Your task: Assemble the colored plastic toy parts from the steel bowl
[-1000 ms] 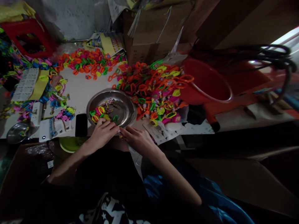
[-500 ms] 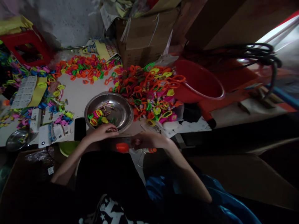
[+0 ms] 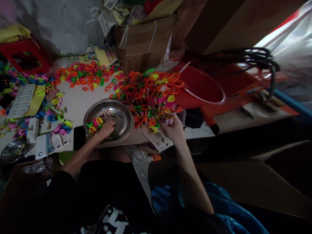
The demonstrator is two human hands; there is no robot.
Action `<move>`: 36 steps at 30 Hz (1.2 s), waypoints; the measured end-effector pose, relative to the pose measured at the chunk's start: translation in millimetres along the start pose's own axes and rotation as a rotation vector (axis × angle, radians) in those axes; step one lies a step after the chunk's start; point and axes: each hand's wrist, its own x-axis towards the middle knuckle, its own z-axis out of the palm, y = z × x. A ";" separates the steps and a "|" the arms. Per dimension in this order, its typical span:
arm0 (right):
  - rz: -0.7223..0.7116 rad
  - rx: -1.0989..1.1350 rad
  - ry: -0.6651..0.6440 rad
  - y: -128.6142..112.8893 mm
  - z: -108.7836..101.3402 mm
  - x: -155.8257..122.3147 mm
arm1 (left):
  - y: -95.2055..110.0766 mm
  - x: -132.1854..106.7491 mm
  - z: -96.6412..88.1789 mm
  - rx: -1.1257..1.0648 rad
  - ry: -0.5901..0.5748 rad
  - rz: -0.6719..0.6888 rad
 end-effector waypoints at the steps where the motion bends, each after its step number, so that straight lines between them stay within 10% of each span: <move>1: 0.011 0.012 -0.038 0.7 6.5 -4.8 | 1.3 -1.0 -3.9 -0.007 0.009 0.004; 7: 0.020 0.015 -0.490 -19.9 43.2 -31.2 | 29.7 -18.0 -35.4 -0.464 0.287 -0.037; 14: -0.292 -0.277 -0.658 -54.2 53.7 -42.1 | 71.4 -38.5 -62.8 -0.710 0.347 -0.127; 36: -0.524 -0.292 -0.719 -68.4 44.0 -39.6 | 81.9 -56.0 -71.6 -0.765 0.470 0.020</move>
